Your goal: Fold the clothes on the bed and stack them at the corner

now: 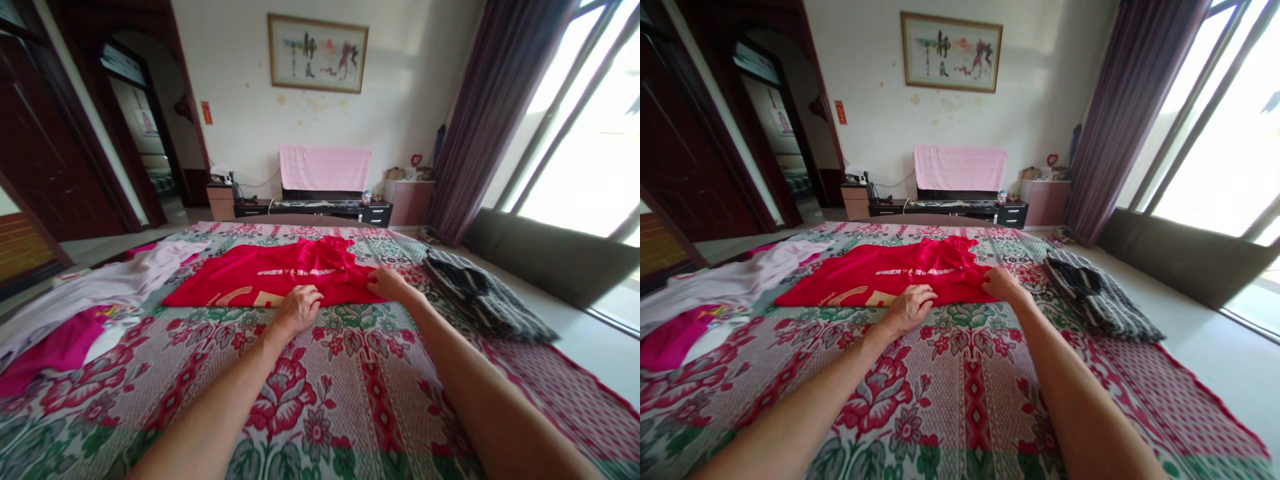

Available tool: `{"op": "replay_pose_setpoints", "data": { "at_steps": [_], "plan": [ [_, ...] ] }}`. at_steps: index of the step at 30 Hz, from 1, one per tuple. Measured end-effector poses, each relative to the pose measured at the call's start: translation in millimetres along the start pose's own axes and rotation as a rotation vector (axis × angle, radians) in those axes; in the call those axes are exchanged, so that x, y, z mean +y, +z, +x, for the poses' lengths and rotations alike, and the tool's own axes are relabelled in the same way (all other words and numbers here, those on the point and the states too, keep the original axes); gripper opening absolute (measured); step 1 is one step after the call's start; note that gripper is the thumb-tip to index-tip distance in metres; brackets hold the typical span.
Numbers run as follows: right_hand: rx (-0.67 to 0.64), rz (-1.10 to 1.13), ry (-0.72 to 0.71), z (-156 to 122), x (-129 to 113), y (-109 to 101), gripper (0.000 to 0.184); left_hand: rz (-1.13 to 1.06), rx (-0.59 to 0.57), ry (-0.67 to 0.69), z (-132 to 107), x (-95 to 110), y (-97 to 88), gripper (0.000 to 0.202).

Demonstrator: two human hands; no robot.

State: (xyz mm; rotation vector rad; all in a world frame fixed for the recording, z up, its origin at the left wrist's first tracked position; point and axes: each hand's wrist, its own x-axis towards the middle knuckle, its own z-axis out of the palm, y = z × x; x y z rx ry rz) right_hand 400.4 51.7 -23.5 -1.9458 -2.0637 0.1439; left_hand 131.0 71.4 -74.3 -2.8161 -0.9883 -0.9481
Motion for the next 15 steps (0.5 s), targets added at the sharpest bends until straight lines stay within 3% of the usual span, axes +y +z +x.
{"op": "replay_pose_setpoints", "data": {
  "at_steps": [3, 7, 10, 12, 15],
  "plan": [
    [0.18, -0.086, 0.149, 8, -6, 3, 0.02, 0.018, -0.045, 0.011, -1, 2, -2.0, 0.025],
    [0.39, -0.081, 0.247, 14, -12, 2, 0.032, 0.095, -0.106, -0.01, -1, 10, -7.8, 0.026],
    [0.534, -0.069, 0.237, 13, -17, 3, 0.035, 0.157, -0.144, -0.025, 0, 16, -11.9, 0.026],
    [0.542, -0.069, 0.116, 13, -23, 5, 0.035, 0.189, -0.164, -0.024, 0, 20, -13.5, 0.026],
    [0.364, -0.091, -0.063, 14, -35, 10, 0.034, 0.213, -0.174, -0.03, 0, 22, -14.6, 0.025]
  ]
}}
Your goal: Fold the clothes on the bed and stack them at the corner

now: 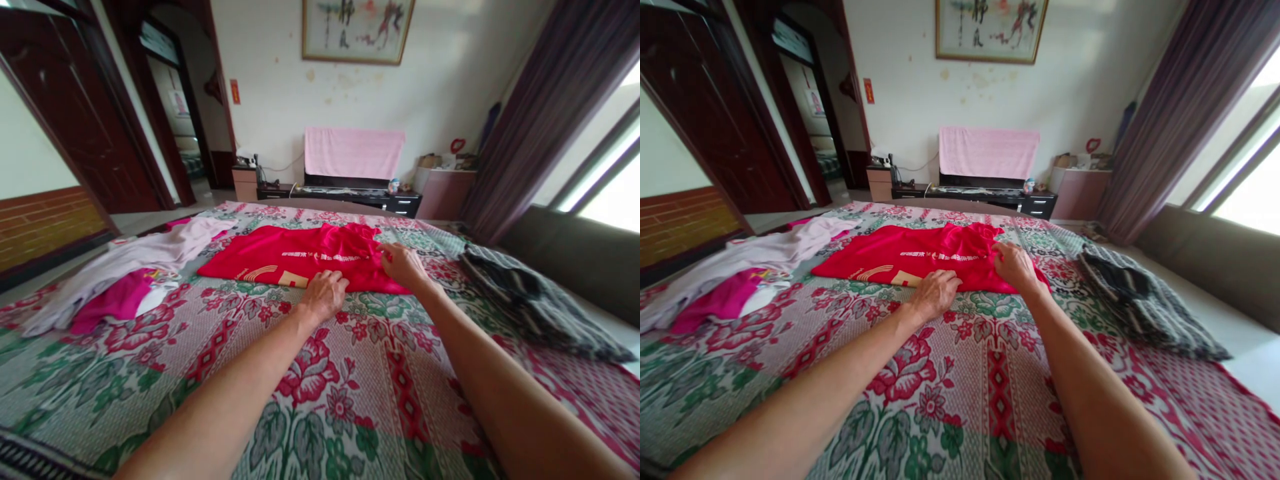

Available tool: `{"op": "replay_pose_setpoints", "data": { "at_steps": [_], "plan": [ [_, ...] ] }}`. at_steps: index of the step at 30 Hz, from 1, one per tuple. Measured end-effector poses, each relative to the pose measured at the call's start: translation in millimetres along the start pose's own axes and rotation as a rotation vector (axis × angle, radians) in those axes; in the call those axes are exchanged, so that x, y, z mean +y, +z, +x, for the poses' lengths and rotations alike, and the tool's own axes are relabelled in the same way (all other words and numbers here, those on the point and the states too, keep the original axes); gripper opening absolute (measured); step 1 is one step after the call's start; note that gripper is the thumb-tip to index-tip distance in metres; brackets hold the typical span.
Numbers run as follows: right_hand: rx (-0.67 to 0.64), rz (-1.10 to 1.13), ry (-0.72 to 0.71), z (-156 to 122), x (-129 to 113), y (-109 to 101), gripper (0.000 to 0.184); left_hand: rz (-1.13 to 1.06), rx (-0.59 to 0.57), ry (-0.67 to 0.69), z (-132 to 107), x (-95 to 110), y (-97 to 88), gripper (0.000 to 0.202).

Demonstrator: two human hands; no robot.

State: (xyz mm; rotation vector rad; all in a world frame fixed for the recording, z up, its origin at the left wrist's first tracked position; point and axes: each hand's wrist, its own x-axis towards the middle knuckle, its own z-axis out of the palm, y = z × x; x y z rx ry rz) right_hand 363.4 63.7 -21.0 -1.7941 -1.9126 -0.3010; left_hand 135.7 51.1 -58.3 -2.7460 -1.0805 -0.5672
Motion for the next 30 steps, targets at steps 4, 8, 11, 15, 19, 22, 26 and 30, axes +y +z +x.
{"op": "replay_pose_setpoints", "data": {
  "at_steps": [4, 8, 11, 15, 19, 22, 26, 30],
  "plan": [
    [-0.215, -0.011, -0.117, 1, -12, 14, 0.044, -0.007, -0.01, -0.024, 0, 1, -0.5, 0.027],
    [-0.267, -0.077, -0.119, -1, -14, 28, 0.041, -0.029, -0.019, -0.034, 0, 0, 0.4, 0.028],
    [-0.225, -0.069, -0.078, -4, -14, 28, 0.028, -0.043, -0.013, -0.021, 0, -1, 1.3, 0.028],
    [0.0, 0.008, 0.02, -9, -24, 20, 0.028, -0.048, 0.006, -0.005, 0, -2, 0.7, 0.027],
    [0.029, 0.019, 0.047, -10, -31, 23, 0.033, -0.022, 0.05, -0.024, -1, -2, -2.2, 0.024],
    [-0.034, 0.013, 0.071, -12, -29, 29, 0.046, -0.012, 0.082, -0.031, -2, -1, -2.8, 0.024],
    [0.013, 0.071, 0.004, -23, -27, 24, 0.03, -0.051, 0.135, -0.055, -5, -4, -2.1, 0.026],
    [-0.048, 0.143, -0.233, -42, -29, 9, 0.015, -0.036, 0.137, -0.116, -17, -31, -11.4, 0.027]
  ]
}}
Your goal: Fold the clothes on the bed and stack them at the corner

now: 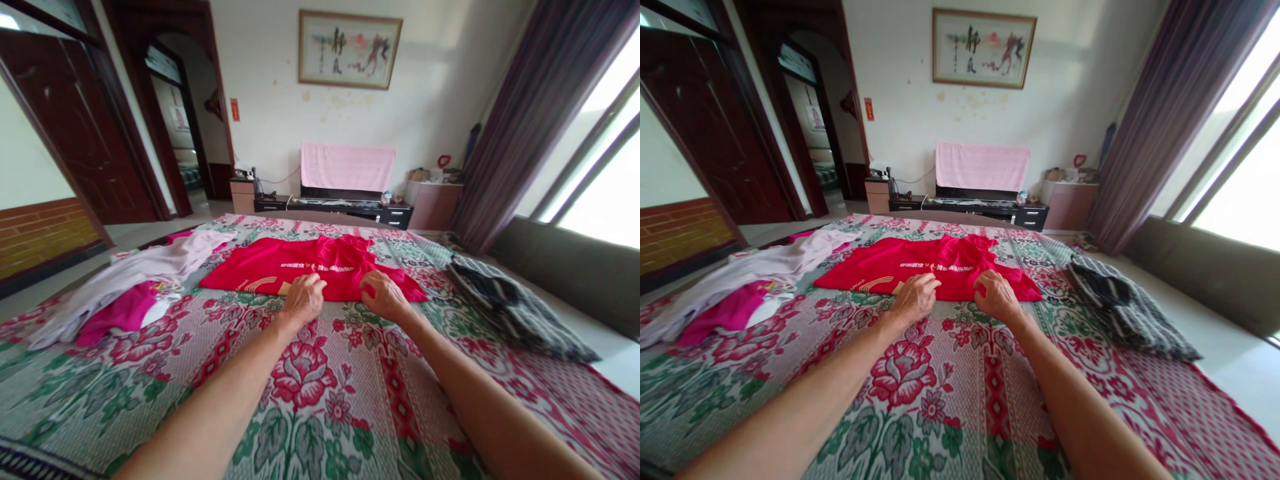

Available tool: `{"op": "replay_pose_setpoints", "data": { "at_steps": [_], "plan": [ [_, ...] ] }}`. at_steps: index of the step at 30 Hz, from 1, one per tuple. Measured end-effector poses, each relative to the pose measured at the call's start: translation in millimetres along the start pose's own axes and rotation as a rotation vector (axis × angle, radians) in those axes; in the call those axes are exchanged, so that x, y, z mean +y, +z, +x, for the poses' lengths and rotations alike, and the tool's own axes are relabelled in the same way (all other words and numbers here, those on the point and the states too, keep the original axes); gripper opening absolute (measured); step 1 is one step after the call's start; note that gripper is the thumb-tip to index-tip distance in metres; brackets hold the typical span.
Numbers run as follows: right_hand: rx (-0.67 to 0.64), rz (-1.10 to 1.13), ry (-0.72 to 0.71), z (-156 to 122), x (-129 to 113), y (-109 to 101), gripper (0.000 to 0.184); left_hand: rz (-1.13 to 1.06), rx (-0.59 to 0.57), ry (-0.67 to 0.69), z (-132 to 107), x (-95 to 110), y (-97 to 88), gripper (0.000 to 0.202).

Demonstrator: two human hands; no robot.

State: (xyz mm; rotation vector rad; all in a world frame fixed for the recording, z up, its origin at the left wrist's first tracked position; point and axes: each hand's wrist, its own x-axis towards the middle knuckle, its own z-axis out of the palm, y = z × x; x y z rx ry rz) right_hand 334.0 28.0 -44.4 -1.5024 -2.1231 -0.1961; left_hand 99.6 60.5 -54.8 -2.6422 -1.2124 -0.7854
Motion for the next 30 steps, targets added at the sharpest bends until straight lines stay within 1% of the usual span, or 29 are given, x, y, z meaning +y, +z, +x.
{"op": "replay_pose_setpoints", "data": {
  "at_steps": [2, 4, 6, 8, 10, 12, 15, 19, 21, 24, 26, 28, 30],
  "plan": [
    [-0.06, 0.044, -0.069, -10, -2, -5, 0.016, 0.047, -0.038, -0.048, -10, -29, -13.2, 0.027],
    [-0.107, 0.083, -0.095, -17, 0, -7, 0.022, 0.091, -0.065, -0.122, -26, -65, -29.0, 0.031],
    [-0.128, 0.097, -0.095, -20, 6, -7, 0.029, 0.151, -0.084, -0.2, -46, -103, -44.1, 0.035],
    [-0.137, 0.086, -0.078, -19, 13, -6, 0.033, 0.19, -0.103, -0.295, -67, -137, -54.6, 0.038],
    [-0.155, 0.065, -0.072, -16, 19, -5, 0.033, 0.191, -0.098, -0.347, -82, -161, -58.8, 0.044],
    [-0.182, 0.054, -0.08, -14, 22, -5, 0.034, 0.182, -0.045, -0.331, -91, -175, -57.2, 0.042],
    [-0.185, 0.045, -0.071, -14, 21, -7, 0.036, 0.182, 0.036, -0.314, -91, -181, -50.3, 0.037],
    [-0.119, 0.015, -0.023, -16, 15, -5, 0.029, 0.188, 0.085, -0.315, -85, -183, -44.4, 0.035],
    [-0.094, -0.006, 0.022, -16, 11, -4, 0.026, 0.185, 0.122, -0.343, -83, -184, -44.2, 0.036],
    [-0.066, -0.024, 0.088, -14, 6, -3, 0.025, 0.167, 0.208, -0.418, -81, -182, -47.1, 0.036],
    [-0.058, -0.032, 0.101, -12, 4, -6, 0.025, 0.148, 0.254, -0.471, -80, -179, -51.0, 0.035],
    [-0.067, -0.046, 0.095, -12, 3, -11, 0.025, 0.147, 0.263, -0.525, -79, -174, -56.2, 0.035],
    [-0.081, -0.062, 0.083, -12, 2, -16, 0.023, 0.18, 0.234, -0.557, -80, -168, -62.0, 0.034]
  ]
}}
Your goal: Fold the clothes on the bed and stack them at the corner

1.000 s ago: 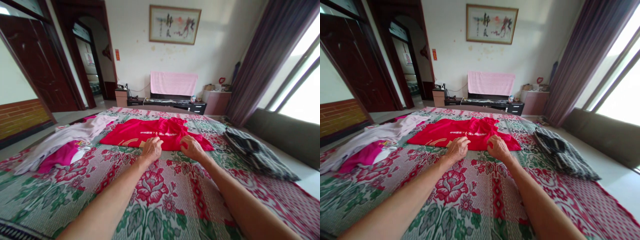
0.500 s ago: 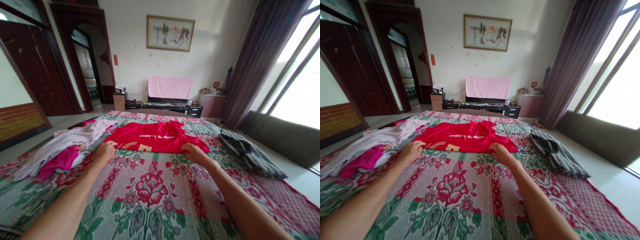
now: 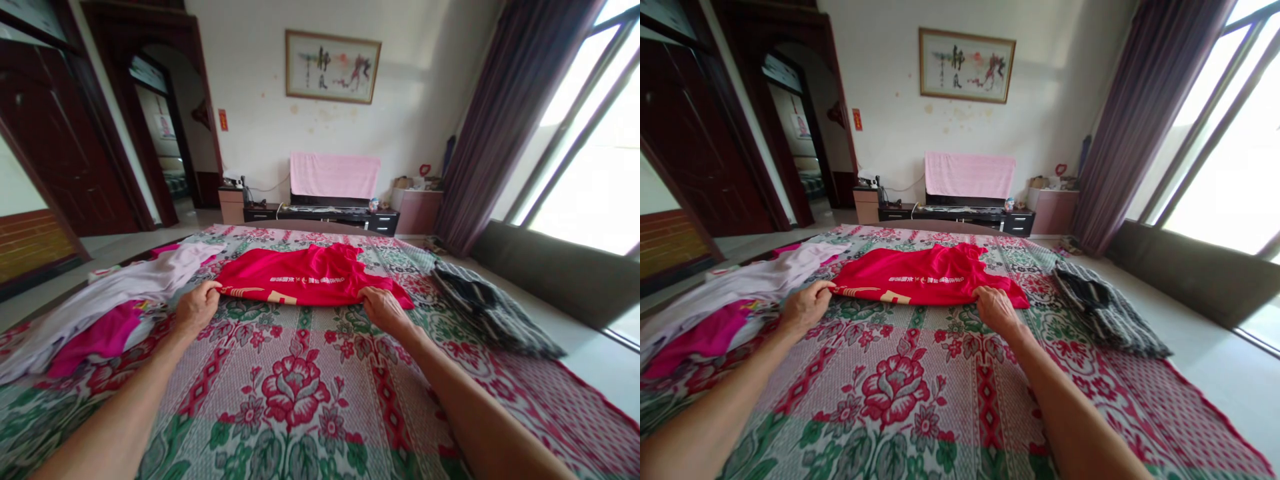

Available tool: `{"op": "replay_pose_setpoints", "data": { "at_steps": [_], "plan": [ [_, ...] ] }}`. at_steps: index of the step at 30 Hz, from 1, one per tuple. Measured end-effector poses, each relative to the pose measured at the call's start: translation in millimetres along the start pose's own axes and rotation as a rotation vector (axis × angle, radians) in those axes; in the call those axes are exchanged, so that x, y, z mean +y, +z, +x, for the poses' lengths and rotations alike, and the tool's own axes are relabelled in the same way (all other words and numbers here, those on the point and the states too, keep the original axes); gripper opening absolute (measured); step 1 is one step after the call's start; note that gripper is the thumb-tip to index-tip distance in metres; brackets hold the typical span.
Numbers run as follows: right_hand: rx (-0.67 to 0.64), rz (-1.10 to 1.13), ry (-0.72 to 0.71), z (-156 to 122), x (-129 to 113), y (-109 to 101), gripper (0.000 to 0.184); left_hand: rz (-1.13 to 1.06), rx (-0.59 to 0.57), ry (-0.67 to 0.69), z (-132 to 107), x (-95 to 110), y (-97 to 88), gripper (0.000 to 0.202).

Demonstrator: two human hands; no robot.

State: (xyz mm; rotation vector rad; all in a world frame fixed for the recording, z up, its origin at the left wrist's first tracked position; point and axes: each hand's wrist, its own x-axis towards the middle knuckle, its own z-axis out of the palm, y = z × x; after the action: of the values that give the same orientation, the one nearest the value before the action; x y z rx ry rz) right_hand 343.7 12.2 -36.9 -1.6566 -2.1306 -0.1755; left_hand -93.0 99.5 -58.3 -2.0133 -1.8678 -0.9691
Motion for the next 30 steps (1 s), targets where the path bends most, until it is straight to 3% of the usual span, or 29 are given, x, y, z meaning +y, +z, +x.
{"op": "replay_pose_setpoints", "data": {
  "at_steps": [7, 12, 17, 21, 27, 30],
  "plan": [
    [-0.089, -0.061, -0.004, -3, -10, -16, 0.022, 0.18, -0.061, 0.12, -11, 9, -19.9, 0.027],
    [-0.206, -0.079, 0.015, -2, -19, -26, 0.022, 0.315, -0.128, 0.057, -14, 8, -26.4, 0.029],
    [-0.39, -0.121, -0.024, 0, -21, -36, 0.02, 0.282, -0.2, 0.051, -14, 7, -28.6, 0.028],
    [-0.433, -0.119, -0.032, -1, -27, -39, 0.022, 0.28, -0.221, -0.002, -14, 11, -30.2, 0.039],
    [-0.613, 0.093, 0.024, -1, -24, -55, 0.025, 0.301, -0.25, -0.045, -16, 12, -30.7, 0.043],
    [-0.534, 0.267, 0.124, 1, -1, -64, 0.026, 0.309, -0.205, -0.048, -15, 10, -30.5, 0.041]
  ]
}}
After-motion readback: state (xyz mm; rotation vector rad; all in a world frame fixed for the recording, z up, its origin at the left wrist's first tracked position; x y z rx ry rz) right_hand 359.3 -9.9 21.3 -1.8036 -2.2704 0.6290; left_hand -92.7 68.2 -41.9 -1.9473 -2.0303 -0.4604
